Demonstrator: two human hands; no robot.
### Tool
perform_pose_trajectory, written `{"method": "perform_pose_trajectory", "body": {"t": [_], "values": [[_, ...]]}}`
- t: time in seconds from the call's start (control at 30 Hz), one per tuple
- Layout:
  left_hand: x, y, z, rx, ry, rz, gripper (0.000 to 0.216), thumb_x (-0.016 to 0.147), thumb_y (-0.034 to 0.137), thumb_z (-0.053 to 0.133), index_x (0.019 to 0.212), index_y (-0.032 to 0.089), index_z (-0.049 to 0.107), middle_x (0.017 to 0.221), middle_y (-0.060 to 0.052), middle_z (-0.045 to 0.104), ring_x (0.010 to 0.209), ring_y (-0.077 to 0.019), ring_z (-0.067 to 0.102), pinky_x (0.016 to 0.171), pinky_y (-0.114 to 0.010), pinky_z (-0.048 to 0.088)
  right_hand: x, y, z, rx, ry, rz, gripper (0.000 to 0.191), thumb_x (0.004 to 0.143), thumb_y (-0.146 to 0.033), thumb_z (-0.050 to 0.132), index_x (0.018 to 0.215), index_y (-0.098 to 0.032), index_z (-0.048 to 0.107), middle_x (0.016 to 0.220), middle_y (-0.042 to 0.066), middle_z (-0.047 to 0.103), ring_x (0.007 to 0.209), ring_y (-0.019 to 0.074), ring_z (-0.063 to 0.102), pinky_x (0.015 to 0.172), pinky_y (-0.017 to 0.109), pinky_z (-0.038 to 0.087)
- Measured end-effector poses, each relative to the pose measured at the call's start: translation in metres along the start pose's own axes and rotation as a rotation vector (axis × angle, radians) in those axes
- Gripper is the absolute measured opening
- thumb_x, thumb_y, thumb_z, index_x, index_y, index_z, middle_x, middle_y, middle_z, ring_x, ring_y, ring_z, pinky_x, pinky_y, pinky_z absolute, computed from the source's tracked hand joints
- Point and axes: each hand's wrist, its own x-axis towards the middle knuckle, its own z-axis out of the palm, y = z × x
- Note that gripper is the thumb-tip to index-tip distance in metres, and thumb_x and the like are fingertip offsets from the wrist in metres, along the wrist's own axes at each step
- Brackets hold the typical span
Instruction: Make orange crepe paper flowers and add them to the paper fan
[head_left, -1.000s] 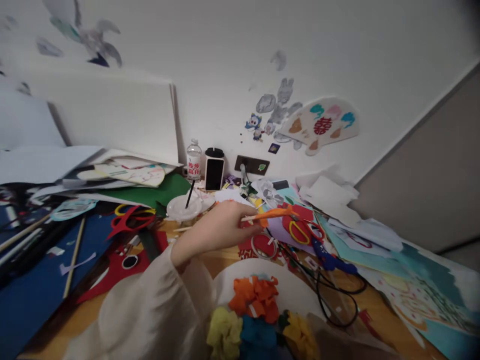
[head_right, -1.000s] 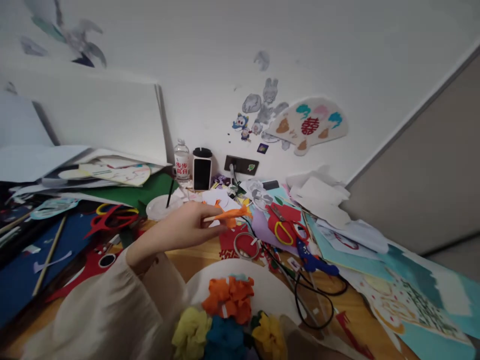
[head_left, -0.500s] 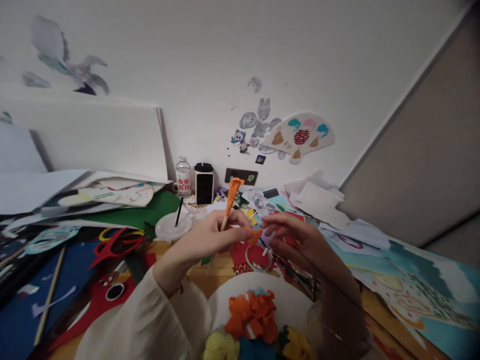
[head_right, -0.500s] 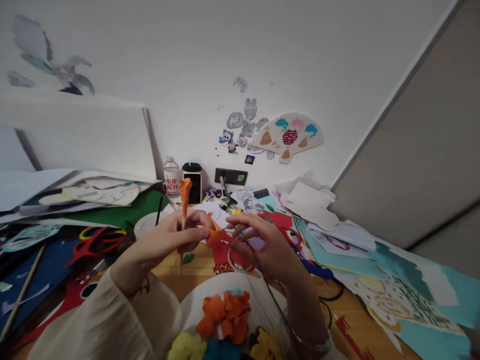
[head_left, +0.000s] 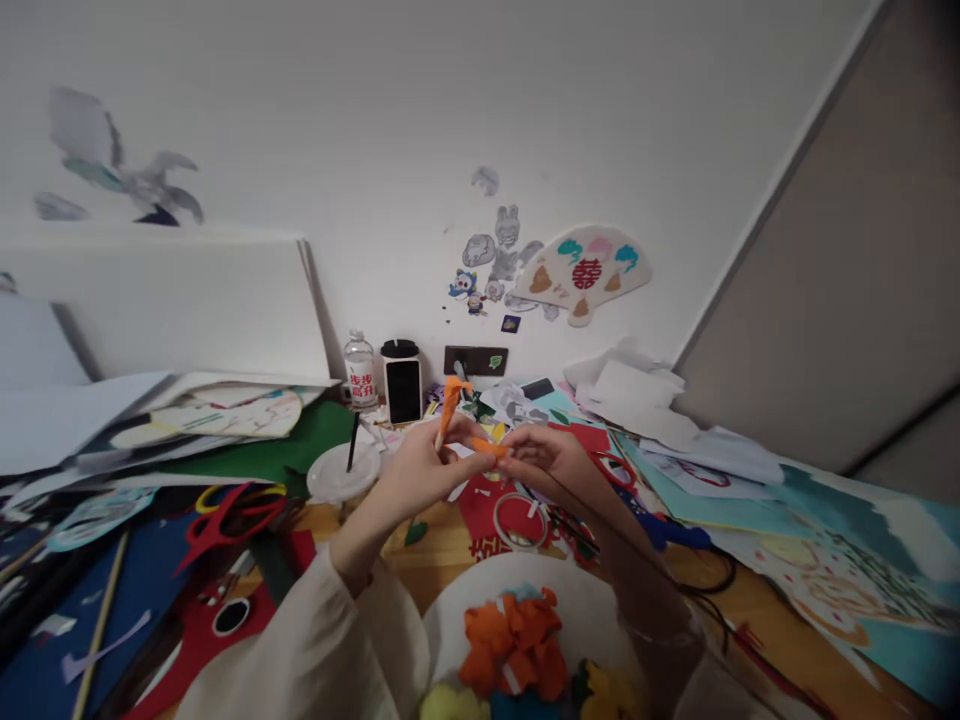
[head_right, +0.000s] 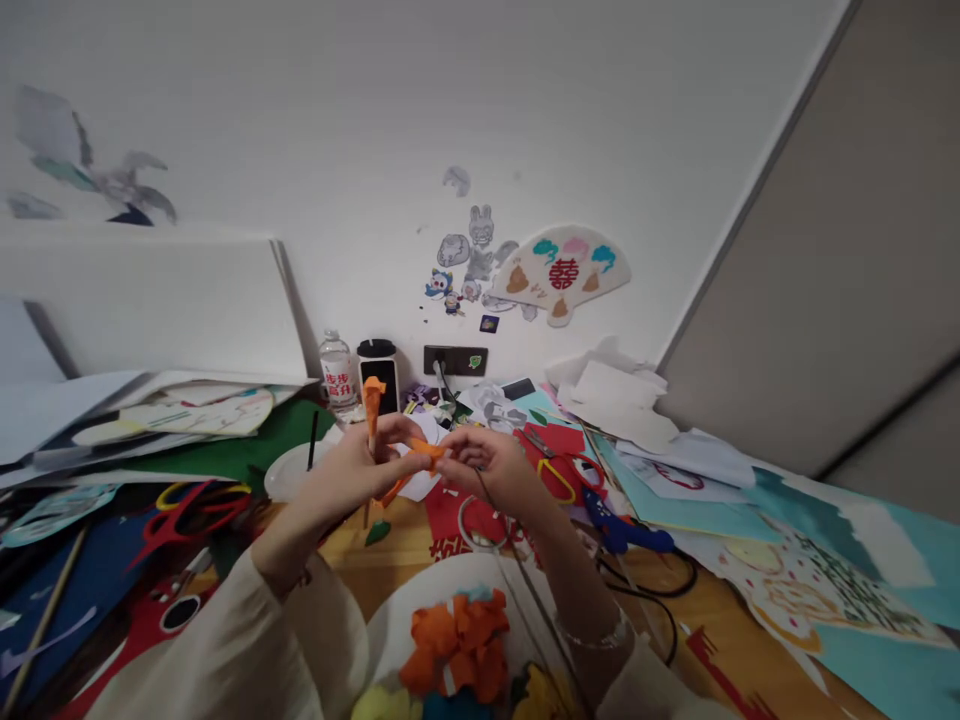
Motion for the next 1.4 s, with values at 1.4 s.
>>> {"method": "perform_pose_trajectory", "body": {"t": [1.4], "values": [[-0.011, 0.000, 0.007, -0.022, 0.027, -0.065, 0.030, 0.079, 0.044, 0.059, 0.067, 0.016, 0.058, 0.038, 0.007, 0.038, 0.032, -0.0067, 0.035, 0.034, -0.018, 0.023, -0.014, -0.031, 0.023, -0.562, 0.359, -0.434, 0.003, 0.080, -0.022, 0.065, 0.082, -0.022, 0.064, 0.088, 0.005, 0.065, 0.084, 0.0167, 0.060, 0.072, 0.029, 0.050]]}}
